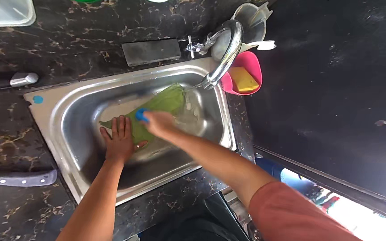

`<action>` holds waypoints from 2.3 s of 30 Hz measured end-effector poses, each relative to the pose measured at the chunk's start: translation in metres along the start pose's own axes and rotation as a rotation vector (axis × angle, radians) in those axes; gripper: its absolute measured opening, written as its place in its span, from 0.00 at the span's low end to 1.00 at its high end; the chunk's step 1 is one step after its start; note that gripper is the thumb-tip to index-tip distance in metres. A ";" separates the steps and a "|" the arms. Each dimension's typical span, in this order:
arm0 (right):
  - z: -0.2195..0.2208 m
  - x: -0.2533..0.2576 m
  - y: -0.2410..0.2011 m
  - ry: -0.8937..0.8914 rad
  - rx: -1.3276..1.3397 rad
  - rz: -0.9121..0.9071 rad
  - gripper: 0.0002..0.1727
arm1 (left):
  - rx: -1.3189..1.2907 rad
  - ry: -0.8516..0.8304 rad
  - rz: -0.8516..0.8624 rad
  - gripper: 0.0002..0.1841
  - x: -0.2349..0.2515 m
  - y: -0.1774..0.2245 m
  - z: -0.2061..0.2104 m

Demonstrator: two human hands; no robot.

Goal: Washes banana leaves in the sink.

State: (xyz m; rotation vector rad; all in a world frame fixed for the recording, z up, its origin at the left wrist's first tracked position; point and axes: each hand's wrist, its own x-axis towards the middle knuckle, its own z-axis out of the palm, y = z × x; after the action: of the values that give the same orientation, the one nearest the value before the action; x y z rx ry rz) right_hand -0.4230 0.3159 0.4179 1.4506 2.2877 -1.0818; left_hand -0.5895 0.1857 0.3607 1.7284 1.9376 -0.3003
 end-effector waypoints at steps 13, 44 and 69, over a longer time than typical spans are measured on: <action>0.009 -0.011 0.002 0.021 -0.014 0.024 0.17 | -0.017 0.025 0.003 0.67 -0.002 -0.001 0.002; -0.035 -0.044 0.028 0.177 0.238 -0.173 0.17 | -0.964 0.545 0.172 0.14 -0.054 0.081 -0.159; -0.026 -0.002 -0.016 -0.252 0.759 -0.683 0.29 | -1.252 0.303 0.085 0.14 -0.089 0.039 -0.197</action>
State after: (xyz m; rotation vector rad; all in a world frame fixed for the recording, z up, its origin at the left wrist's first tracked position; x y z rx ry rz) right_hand -0.4305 0.3285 0.4442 0.5735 2.3249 -2.3547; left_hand -0.5932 0.2122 0.5787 0.9786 1.5779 1.0456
